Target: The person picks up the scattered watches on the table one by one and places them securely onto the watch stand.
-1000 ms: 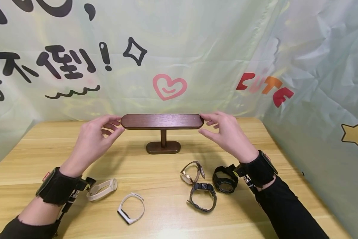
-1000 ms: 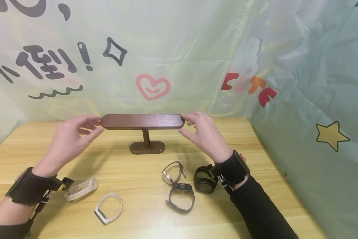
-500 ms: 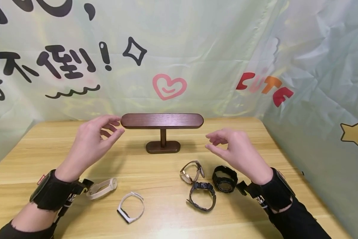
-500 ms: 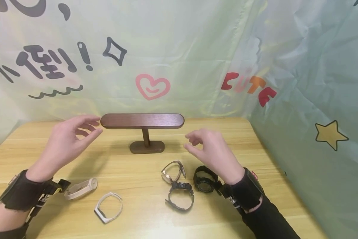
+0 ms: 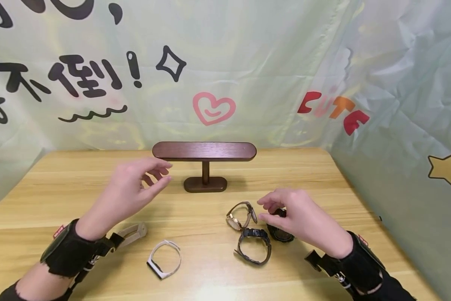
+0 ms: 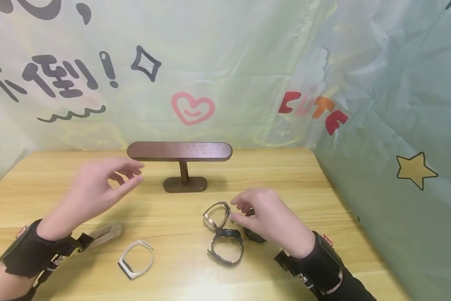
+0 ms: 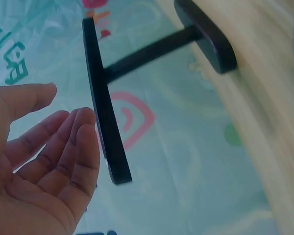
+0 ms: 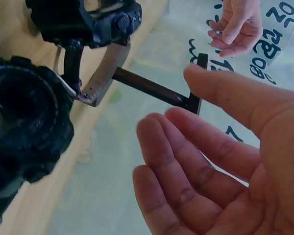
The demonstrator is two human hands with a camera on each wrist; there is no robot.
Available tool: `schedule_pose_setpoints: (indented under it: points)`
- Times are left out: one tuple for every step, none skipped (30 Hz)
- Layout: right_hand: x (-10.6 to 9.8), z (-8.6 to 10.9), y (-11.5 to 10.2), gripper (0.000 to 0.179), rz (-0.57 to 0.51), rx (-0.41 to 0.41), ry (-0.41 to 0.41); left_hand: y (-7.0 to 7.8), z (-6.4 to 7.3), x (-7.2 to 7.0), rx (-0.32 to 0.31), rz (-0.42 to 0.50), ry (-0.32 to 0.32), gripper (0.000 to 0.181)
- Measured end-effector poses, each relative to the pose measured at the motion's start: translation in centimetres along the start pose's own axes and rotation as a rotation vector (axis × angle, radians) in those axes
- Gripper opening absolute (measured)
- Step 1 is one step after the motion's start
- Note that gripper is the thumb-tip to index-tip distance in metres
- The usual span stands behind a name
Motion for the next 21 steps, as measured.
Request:
schedule_pose_setpoints:
  points:
    - [0.3,0.0,-0.1,0.018,-0.012,-0.003,-0.018,0.2,0.1,0.3,0.005,0.013,-0.015,0.022]
    - [0.6,0.1,-0.1,0.018,-0.022,0.002,-0.039,0.5,0.2,0.6,0.01,0.02,-0.028,0.022]
    - [0.9,0.1,-0.1,0.018,-0.03,0.002,-0.063,0.7,0.3,0.9,0.016,0.03,-0.041,0.021]
    - [1.2,0.1,-0.2,0.019,-0.037,0.002,-0.086,0.9,0.4,1.2,0.022,0.039,-0.053,0.021]
    - [1.5,0.2,-0.2,0.021,-0.042,0.003,-0.112,1.1,0.5,1.5,0.025,0.048,-0.064,0.02]
    - [1.7,0.3,-0.3,0.023,-0.046,0.001,-0.137,1.2,0.6,1.7,0.031,0.058,-0.075,0.019]
    - [1.9,0.4,-0.4,0.024,-0.051,-0.002,-0.16,1.5,0.7,1.9,0.039,0.067,-0.083,0.019]
    - [2.1,0.5,-0.4,0.027,-0.057,-0.001,-0.183,1.7,0.8,2.2,0.046,0.074,-0.091,0.019]
    - [2.3,0.5,-0.5,0.028,-0.06,-0.002,-0.203,1.9,0.9,2.4,0.052,0.083,-0.101,0.019]
    - [2.4,0.6,-0.6,0.03,-0.064,-0.005,-0.218,2.1,1.0,2.6,0.059,0.086,-0.109,0.018]
    - [2.5,0.7,-0.7,0.031,-0.061,-0.011,-0.23,2.3,1.1,2.9,0.065,0.092,-0.12,0.018]
    - [2.7,0.7,-0.8,0.032,-0.061,-0.02,-0.239,2.5,1.2,3.1,0.072,0.098,-0.131,0.017]
    - [2.8,0.7,-0.9,0.033,-0.056,-0.031,-0.246,2.7,1.4,3.4,0.076,0.104,-0.144,0.017]
    - [2.9,0.8,-1.0,0.034,-0.05,-0.042,-0.249,2.9,1.6,3.6,0.078,0.108,-0.158,0.016]
    - [3.0,0.8,-1.1,0.034,-0.045,-0.046,-0.25,3.1,1.7,3.9,0.082,0.111,-0.17,0.015]
    - [3.1,0.8,-1.1,0.034,-0.041,-0.053,-0.251,3.3,1.9,4.1,0.086,0.114,-0.181,0.015]
    - [3.2,0.9,-1.1,0.034,-0.036,-0.059,-0.254,3.5,2.0,4.3,0.086,0.121,-0.192,0.014]
    - [3.3,0.9,-1.2,0.033,-0.035,-0.065,-0.256,3.6,2.1,4.5,0.085,0.126,-0.202,0.014]
    - [3.4,1.0,-1.2,0.031,-0.03,-0.068,-0.258,3.7,2.2,4.7,0.08,0.129,-0.21,0.015]
    - [3.5,1.0,-1.2,0.03,-0.028,-0.069,-0.259,3.8,2.3,4.8,0.075,0.132,-0.219,0.015]
    - [3.6,1.0,-1.2,0.028,-0.024,-0.071,-0.26,3.9,2.4,4.9,0.072,0.138,-0.225,0.015]
Point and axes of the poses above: each hand's wrist, its own z-axis away from the middle knuckle, its own x-axis out of the palm, y = z × x, the point moved 10 cm from there along -z, towards the middle knuckle, and after that the axes turned 7 degrees about y, right-handed, at the moved point
